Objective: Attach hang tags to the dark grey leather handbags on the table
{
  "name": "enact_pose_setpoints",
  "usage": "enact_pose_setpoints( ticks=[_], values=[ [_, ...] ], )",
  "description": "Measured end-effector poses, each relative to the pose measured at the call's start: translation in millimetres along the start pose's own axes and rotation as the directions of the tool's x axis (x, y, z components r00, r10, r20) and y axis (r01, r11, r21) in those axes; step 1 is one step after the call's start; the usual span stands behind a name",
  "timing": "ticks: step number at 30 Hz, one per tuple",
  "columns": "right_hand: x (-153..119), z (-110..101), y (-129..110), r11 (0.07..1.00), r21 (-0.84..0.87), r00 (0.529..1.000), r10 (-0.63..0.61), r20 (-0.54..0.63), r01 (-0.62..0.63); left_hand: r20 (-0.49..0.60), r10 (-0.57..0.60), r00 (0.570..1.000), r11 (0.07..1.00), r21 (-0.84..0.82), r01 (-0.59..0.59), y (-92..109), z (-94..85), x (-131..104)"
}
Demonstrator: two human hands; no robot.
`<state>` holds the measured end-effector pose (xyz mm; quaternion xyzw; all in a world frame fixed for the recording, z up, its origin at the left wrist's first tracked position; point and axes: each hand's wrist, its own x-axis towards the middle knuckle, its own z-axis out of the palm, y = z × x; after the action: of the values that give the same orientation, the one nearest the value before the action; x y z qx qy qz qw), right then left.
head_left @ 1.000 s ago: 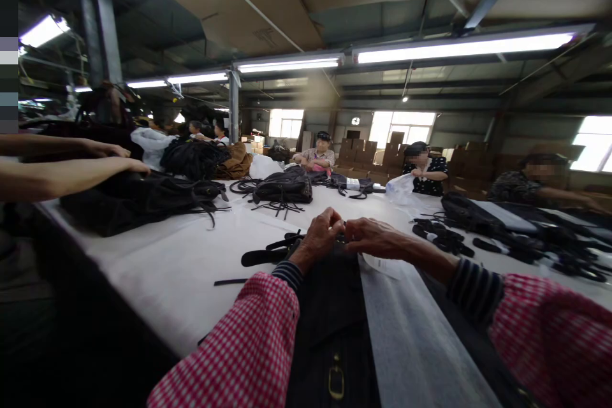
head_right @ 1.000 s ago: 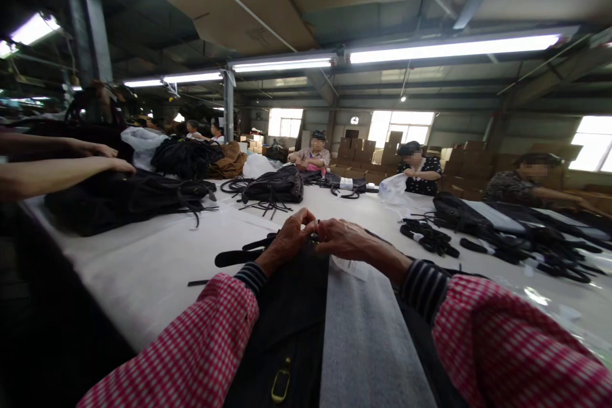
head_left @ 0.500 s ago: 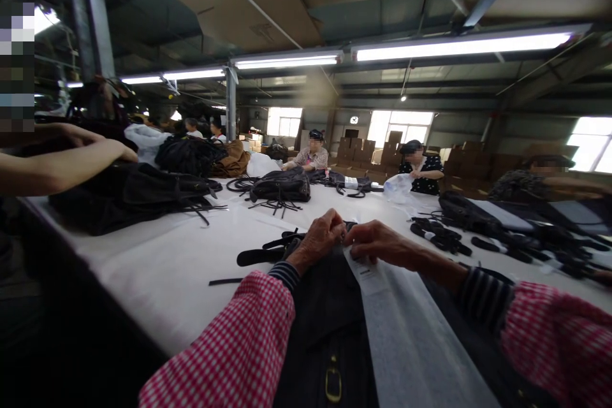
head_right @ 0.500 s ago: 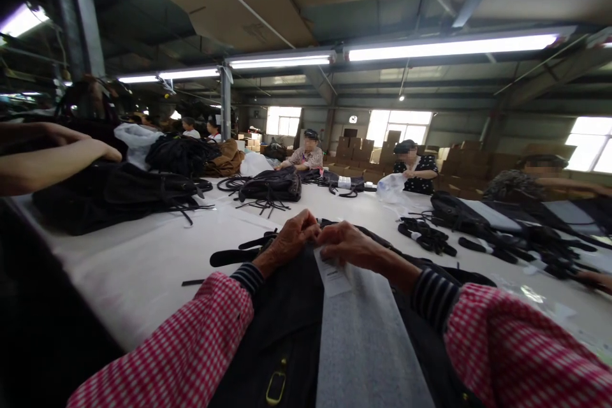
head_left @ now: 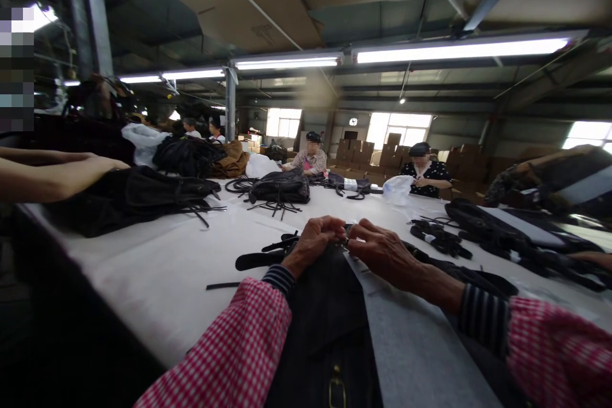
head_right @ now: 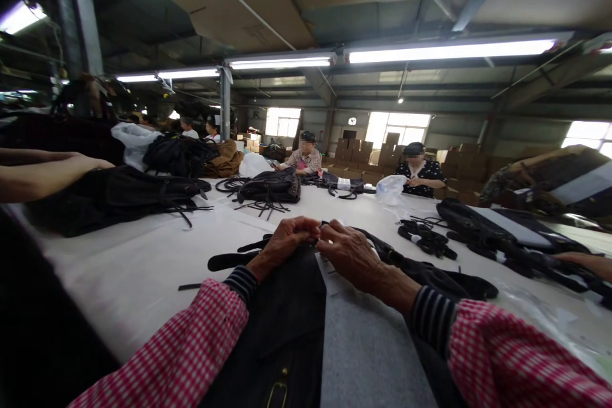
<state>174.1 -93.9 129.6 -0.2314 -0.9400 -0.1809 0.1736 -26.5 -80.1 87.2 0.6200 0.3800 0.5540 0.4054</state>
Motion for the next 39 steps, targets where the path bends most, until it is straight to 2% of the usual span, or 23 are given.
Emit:
enact_pose_setpoints(
  ticks=[2, 4, 7, 9, 12, 14, 16, 21, 25, 33, 39],
  values=[
    [0.6, -0.2, 2.3, 0.996, 0.053, 0.996, 0.074, -0.058, -0.071, 0.010, 0.016, 1.000, 1.000, -0.004, -0.016, 0.4, -0.2, -0.7],
    [3.2, 0.9, 7.1, 0.953, 0.219, 0.971, 0.228, -0.075, -0.207, 0.002, 0.032, 0.999, 0.999, 0.026, -0.032, 1.6, -0.1, -1.6],
    [9.1, 6.0, 15.5, 0.756, 0.541, 0.899, 0.439, -0.001, -0.369, -0.031, 0.044, 0.999, 0.997, 0.070, -0.042, 3.8, 0.2, -2.8],
    [13.2, 11.0, 19.3, 0.587, 0.708, 0.865, 0.497, 0.068, -0.393, -0.048, 0.047, 0.998, 0.997, 0.067, -0.044, 4.4, 0.4, -3.1],
    [19.1, 18.6, 20.3, 0.382, 0.842, 0.836, 0.532, 0.136, -0.381, -0.076, 0.055, 0.996, 0.997, 0.055, -0.051, 3.8, 0.4, -2.7],
    [22.5, 22.8, 19.2, 0.307, 0.877, 0.819, 0.553, 0.151, -0.369, -0.083, 0.058, 0.995, 0.997, 0.047, -0.054, 2.8, 0.4, -2.3],
    [25.3, 26.0, 18.2, 0.274, 0.896, 0.808, 0.573, 0.140, -0.350, -0.073, 0.060, 0.996, 0.997, 0.048, -0.056, 2.3, 0.4, -2.0],
    [27.3, 27.9, 19.6, 0.313, 0.890, 0.804, 0.587, 0.094, -0.333, -0.051, 0.099, 0.994, 0.991, 0.096, -0.094, 3.5, 0.1, -2.0],
    [25.6, 24.8, 24.5, 0.401, 0.856, 0.827, 0.560, 0.052, -0.325, -0.046, 0.169, 0.985, 0.967, 0.202, -0.156, 3.2, -0.5, -1.6],
    [22.7, 19.7, 30.9, 0.585, 0.720, 0.864, 0.502, 0.039, -0.372, 0.045, 0.232, 0.972, 0.920, 0.314, -0.234, -3.0, 1.1, -0.5],
    [22.8, 17.3, 30.3, 0.553, 0.737, 0.869, 0.487, 0.092, -0.388, 0.034, 0.226, 0.973, 0.915, 0.336, -0.225, -2.8, -0.1, -0.1]
  ],
)
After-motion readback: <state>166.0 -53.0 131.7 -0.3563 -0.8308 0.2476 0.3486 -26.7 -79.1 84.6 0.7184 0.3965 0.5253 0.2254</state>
